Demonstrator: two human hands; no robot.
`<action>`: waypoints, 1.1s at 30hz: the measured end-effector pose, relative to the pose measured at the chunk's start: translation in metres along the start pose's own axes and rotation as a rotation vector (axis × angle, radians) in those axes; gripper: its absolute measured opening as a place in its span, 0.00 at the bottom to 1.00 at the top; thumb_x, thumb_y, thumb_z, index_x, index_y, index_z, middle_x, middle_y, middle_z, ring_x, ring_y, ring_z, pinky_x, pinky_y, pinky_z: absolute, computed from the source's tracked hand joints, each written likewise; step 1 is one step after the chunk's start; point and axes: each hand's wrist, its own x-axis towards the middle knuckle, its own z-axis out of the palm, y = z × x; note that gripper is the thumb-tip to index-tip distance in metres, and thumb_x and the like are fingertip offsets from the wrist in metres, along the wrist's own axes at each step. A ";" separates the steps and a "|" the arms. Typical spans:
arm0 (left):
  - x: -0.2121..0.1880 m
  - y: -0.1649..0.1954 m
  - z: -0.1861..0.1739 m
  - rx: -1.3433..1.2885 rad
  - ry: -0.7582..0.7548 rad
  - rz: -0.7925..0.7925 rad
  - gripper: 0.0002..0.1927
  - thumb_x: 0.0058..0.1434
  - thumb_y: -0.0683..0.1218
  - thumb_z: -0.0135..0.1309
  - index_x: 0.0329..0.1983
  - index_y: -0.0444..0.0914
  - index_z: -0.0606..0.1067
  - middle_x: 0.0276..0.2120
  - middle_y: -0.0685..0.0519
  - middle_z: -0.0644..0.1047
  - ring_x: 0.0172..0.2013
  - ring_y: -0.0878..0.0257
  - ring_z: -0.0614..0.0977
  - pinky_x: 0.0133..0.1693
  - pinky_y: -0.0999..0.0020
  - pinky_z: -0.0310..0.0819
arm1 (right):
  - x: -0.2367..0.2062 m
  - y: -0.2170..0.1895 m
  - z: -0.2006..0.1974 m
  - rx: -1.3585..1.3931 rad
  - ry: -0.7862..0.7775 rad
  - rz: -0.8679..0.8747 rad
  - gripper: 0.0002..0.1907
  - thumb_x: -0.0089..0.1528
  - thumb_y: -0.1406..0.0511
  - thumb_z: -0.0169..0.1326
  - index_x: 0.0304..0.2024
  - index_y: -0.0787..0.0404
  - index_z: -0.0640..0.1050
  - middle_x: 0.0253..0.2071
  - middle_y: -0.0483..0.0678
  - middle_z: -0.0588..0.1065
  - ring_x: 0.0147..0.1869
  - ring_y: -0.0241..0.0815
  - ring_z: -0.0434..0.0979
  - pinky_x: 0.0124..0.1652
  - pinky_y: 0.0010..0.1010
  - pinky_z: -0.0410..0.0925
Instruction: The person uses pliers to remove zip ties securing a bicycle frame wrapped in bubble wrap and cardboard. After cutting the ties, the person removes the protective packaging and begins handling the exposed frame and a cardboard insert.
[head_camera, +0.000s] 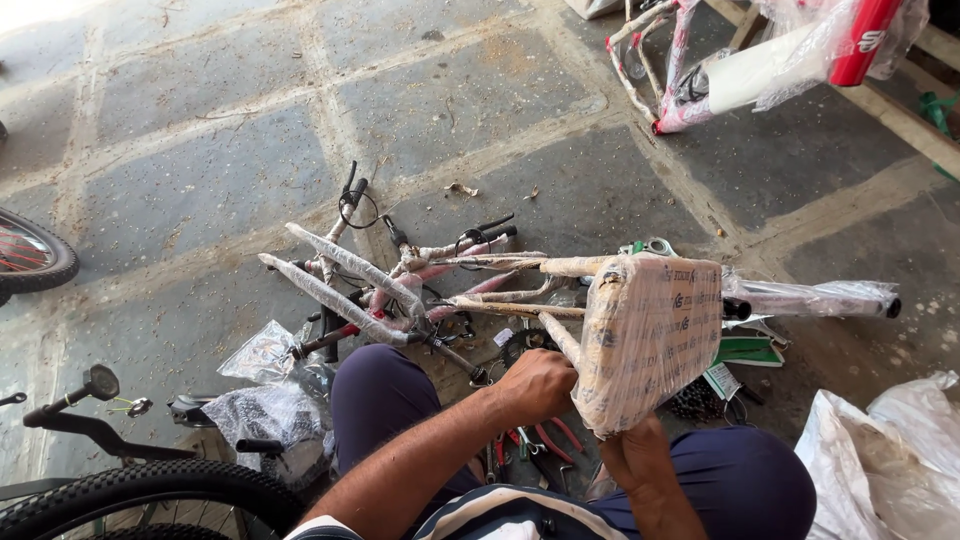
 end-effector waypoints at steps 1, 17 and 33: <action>0.000 -0.002 0.001 -0.001 0.025 0.017 0.07 0.57 0.42 0.61 0.26 0.35 0.79 0.26 0.46 0.80 0.30 0.52 0.83 0.35 0.57 0.78 | 0.001 0.002 -0.001 0.007 -0.010 -0.008 0.19 0.66 0.65 0.57 0.58 0.65 0.73 0.50 0.50 0.77 0.51 0.43 0.79 0.47 0.36 0.74; -0.010 0.004 -0.003 -1.128 -0.087 -0.730 0.19 0.69 0.47 0.44 0.54 0.30 0.76 0.41 0.42 0.84 0.37 0.55 0.87 0.38 0.62 0.84 | -0.015 -0.006 0.029 0.254 0.032 0.121 0.20 0.58 0.66 0.49 0.51 0.67 0.77 0.45 0.56 0.81 0.43 0.48 0.85 0.37 0.40 0.78; 0.012 -0.082 0.011 0.466 0.724 -0.241 0.09 0.67 0.49 0.58 0.45 0.41 0.76 0.47 0.48 0.74 0.42 0.41 0.79 0.43 0.41 0.71 | 0.039 -0.169 -0.077 0.043 0.568 -0.218 0.11 0.74 0.60 0.47 0.42 0.58 0.75 0.33 0.44 0.73 0.29 0.34 0.70 0.26 0.24 0.64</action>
